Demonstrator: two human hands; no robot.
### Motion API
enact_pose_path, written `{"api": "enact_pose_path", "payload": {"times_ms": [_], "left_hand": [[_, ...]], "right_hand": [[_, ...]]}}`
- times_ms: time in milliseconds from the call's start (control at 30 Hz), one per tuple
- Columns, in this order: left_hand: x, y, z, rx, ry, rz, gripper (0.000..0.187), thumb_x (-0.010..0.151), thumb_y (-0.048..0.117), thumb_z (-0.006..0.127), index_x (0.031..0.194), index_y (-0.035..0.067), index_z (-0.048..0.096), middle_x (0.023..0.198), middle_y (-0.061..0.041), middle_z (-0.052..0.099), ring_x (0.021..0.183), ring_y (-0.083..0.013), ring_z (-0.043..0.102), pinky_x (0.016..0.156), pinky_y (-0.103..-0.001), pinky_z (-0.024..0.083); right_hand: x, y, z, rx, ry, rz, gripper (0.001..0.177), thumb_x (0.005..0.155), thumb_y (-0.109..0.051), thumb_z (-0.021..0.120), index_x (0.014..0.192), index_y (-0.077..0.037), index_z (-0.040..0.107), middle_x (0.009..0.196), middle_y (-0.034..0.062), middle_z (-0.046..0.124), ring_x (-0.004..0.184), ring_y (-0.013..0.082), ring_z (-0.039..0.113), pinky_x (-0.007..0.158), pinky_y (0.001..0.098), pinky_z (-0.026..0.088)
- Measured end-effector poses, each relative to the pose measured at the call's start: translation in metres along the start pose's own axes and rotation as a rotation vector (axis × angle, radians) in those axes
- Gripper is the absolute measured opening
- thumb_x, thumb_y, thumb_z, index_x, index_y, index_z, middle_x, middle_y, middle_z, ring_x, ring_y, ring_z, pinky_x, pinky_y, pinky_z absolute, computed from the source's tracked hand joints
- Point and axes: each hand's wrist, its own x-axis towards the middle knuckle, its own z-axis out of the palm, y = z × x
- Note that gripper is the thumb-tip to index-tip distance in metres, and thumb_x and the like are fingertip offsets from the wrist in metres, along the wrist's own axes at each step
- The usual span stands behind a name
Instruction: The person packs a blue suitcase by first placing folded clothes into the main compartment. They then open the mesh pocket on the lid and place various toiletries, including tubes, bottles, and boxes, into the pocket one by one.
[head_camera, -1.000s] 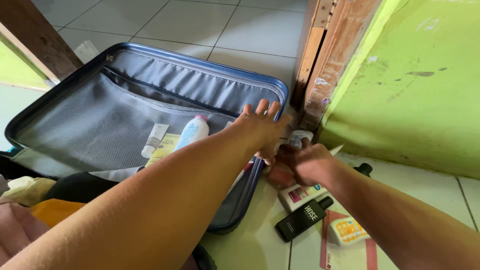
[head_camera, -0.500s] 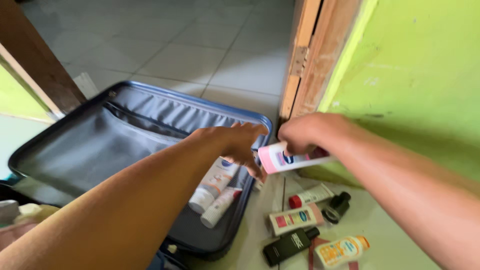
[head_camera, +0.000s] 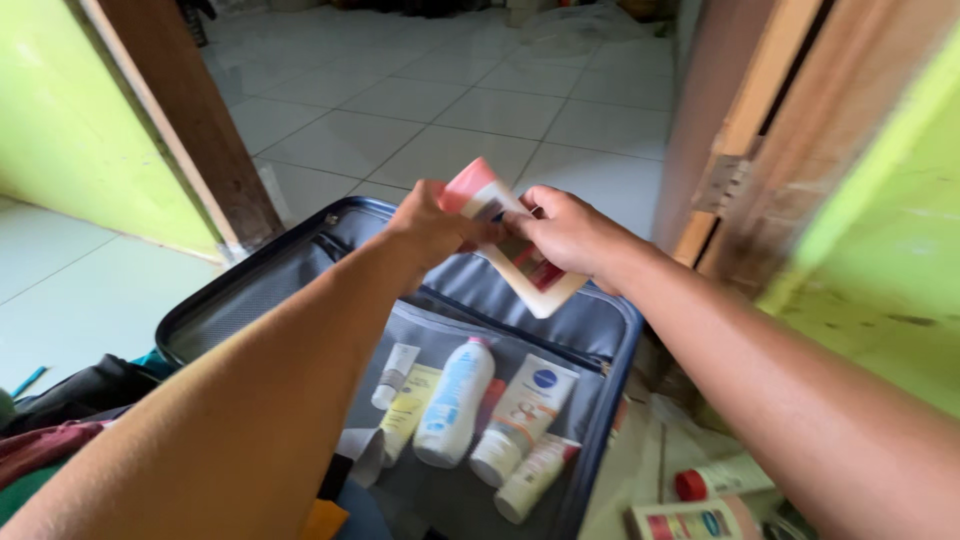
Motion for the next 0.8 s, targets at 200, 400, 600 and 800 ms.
{"api": "enact_pose_path", "payload": {"times_ms": [200, 400, 600, 800], "left_hand": [[0.038, -0.011, -0.03, 0.042, 0.068, 0.048, 0.036, 0.078, 0.033, 0.058, 0.098, 0.004, 0.061, 0.088, -0.009, 0.068, 0.083, -0.0194, 0.066, 0.071, -0.03, 0.053], [0.066, -0.064, -0.035, 0.623, 0.016, 0.074, 0.051, 0.084, 0.049, 0.037, 0.114, 0.009, 0.049, 0.099, -0.017, 0.061, 0.097, -0.0338, 0.057, 0.083, -0.04, 0.043], [0.087, -0.122, -0.053, 0.982, -0.119, -0.119, 0.061, 0.084, 0.057, 0.029, 0.13, 0.018, 0.034, 0.137, -0.006, 0.03, 0.129, -0.0243, 0.024, 0.101, -0.049, 0.022], [0.072, -0.152, -0.06, 1.311, -0.434, -0.171, 0.071, 0.078, 0.063, 0.038, 0.134, 0.021, 0.03, 0.138, -0.004, 0.029, 0.129, -0.0255, 0.027, 0.103, -0.048, 0.027]], "right_hand": [[0.047, -0.004, 0.038, 0.428, -0.222, 0.006, 0.036, 0.076, -0.015, 0.054, 0.111, -0.016, 0.048, 0.101, 0.0031, 0.059, 0.091, 0.0186, 0.059, 0.074, 0.0453, 0.047], [0.105, 0.009, 0.08, 0.828, 0.107, -0.024, 0.031, 0.076, -0.016, 0.056, 0.105, -0.016, 0.046, 0.098, 0.0048, 0.058, 0.089, 0.0216, 0.059, 0.07, 0.0515, 0.051], [0.149, 0.028, 0.089, 0.735, 0.26, 0.143, 0.032, 0.076, -0.017, 0.061, 0.104, -0.023, 0.047, 0.098, -0.0024, 0.057, 0.091, 0.0158, 0.057, 0.075, 0.0463, 0.045], [0.169, 0.052, 0.113, 0.592, 0.328, 0.123, 0.046, 0.073, -0.003, 0.063, 0.107, -0.02, 0.036, 0.107, 0.0007, 0.053, 0.091, 0.0158, 0.057, 0.067, 0.0351, 0.051]]}}
